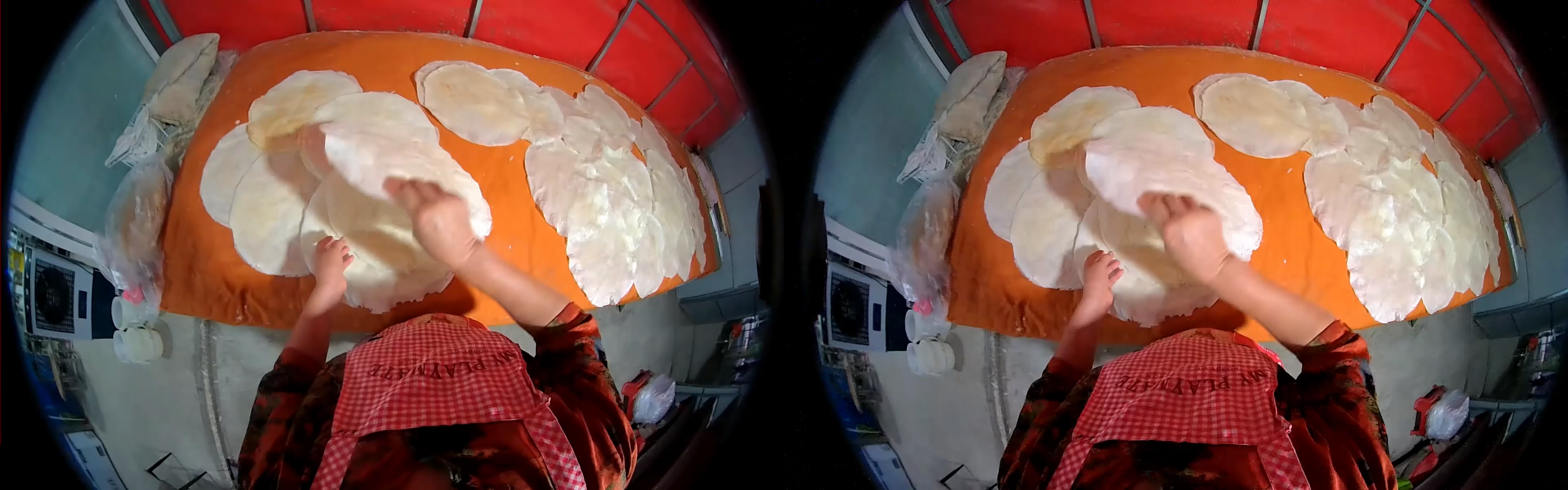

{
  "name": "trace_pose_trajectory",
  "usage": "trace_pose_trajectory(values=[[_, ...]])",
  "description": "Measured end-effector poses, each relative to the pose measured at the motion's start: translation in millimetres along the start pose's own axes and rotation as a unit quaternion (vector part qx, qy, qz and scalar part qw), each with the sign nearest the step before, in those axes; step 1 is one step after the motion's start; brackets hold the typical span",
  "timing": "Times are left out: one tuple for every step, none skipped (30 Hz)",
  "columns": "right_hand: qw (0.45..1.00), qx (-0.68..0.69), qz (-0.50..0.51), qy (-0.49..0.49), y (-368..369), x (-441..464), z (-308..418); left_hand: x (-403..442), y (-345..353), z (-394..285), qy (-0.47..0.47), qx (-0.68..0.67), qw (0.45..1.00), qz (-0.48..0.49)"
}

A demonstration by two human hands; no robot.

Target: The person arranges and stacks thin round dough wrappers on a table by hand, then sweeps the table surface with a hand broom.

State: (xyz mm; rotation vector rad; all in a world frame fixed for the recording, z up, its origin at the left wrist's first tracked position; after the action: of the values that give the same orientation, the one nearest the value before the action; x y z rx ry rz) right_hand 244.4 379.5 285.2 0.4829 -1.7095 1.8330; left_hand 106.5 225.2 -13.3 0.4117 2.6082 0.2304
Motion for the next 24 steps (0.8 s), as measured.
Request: trace_pose_trajectory(values=[[0.998, -0.042, 0.04, 0.002, 32, -19, 4, 3, 3, -2, 0.009, 0.009, 1.0, 0.001], [0.993, -0.055, 0.104, 0.028, 59, -34, 7, 4, 5, -4, 0.01, 0.009, 1.0, -0.001], [0.989, -0.056, 0.133, 0.024, 89, -51, 4, 6, 7, -5, 0.005, 0.013, 1.0, 0.001], [0.985, -0.056, 0.164, 0.02, 118, -70, 0, 7, 6, -6, -0.002, 0.02, 1.0, 0.001], [0.981, -0.061, 0.183, 0.02, 137, -85, -1, 9, 5, -7, -0.008, 0.028, 1.0, 0.001], [0.977, -0.067, 0.201, 0.021, 146, -93, 0, 13, 4, -8, -0.007, 0.041, 0.999, 0.013], [0.973, -0.073, 0.218, 0.021, 155, -99, -1, 18, 4, -9, -0.007, 0.054, 0.998, 0.025], [0.966, -0.057, 0.25, 0.04, 167, -106, -4, 23, 2, -9, -0.008, 0.067, 0.997, 0.038], [0.967, -0.051, 0.246, 0.048, 164, -100, -4, 31, 3, -5, -0.022, 0.061, 0.996, 0.062], [0.967, -0.045, 0.243, 0.056, 161, -93, -4, 40, 4, 0, -0.037, 0.053, 0.994, 0.085], [0.968, -0.038, 0.24, 0.065, 159, -90, -4, 47, 5, 6, -0.053, 0.047, 0.992, 0.109], [0.975, -0.038, 0.206, 0.068, 153, -88, 0, 40, 15, 0, -0.058, 0.006, 0.991, 0.124], [0.982, -0.038, 0.17, 0.07, 147, -86, 5, 25, 30, -15, -0.061, -0.035, 0.988, 0.139], [0.988, -0.037, 0.134, 0.072, 140, -84, 9, 11, 44, -31, -0.064, -0.076, 0.983, 0.154], [0.989, -0.057, 0.121, 0.068, 136, -80, 13, -2, 59, -44, -0.078, -0.106, 0.974, 0.186], [0.989, -0.077, 0.108, 0.065, 130, -76, 17, -15, 73, -57, -0.092, -0.134, 0.962, 0.219], [0.989, -0.096, 0.095, 0.064, 126, -76, 18, -22, 83, -61, -0.107, -0.162, 0.948, 0.25], [0.985, -0.061, 0.13, 0.098, 136, -79, 7, -23, 86, -61, -0.097, -0.163, 0.94, 0.283], [0.978, -0.024, 0.164, 0.131, 149, -80, -10, -21, 84, -64, -0.083, -0.182, 0.937, 0.287], [0.967, 0.013, 0.196, 0.163, 161, -80, -27, -20, 80, -69, -0.067, -0.2, 0.933, 0.29], [0.964, 0.01, 0.207, 0.165, 136, -60, -33, -20, 76, -76, -0.05, -0.218, 0.93, 0.293], [0.971, 0.026, 0.18, 0.158, 125, -47, -46, -14, 54, -90, 0.044, -0.123, 0.969, 0.209], [0.966, 0.026, 0.165, 0.197, 110, -34, -71, 21, 17, -86, 0.188, 0.054, 0.975, 0.108], [0.965, 0.023, 0.154, 0.213, 89, -19, -88, 50, -19, -82, 0.322, 0.227, 0.919, 0.0]])
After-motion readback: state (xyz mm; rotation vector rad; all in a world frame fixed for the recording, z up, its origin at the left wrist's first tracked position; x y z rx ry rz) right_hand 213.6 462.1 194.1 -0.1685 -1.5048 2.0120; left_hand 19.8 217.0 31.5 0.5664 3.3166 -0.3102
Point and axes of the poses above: each hand's wrist, its own x-axis towards the middle knuckle, its own y-axis out of the palm, z = x × y, the point moved 9 cm from there along x, towards the middle knuckle, and after that the axes turned 6 degrees about y, right-handed, at the moved point
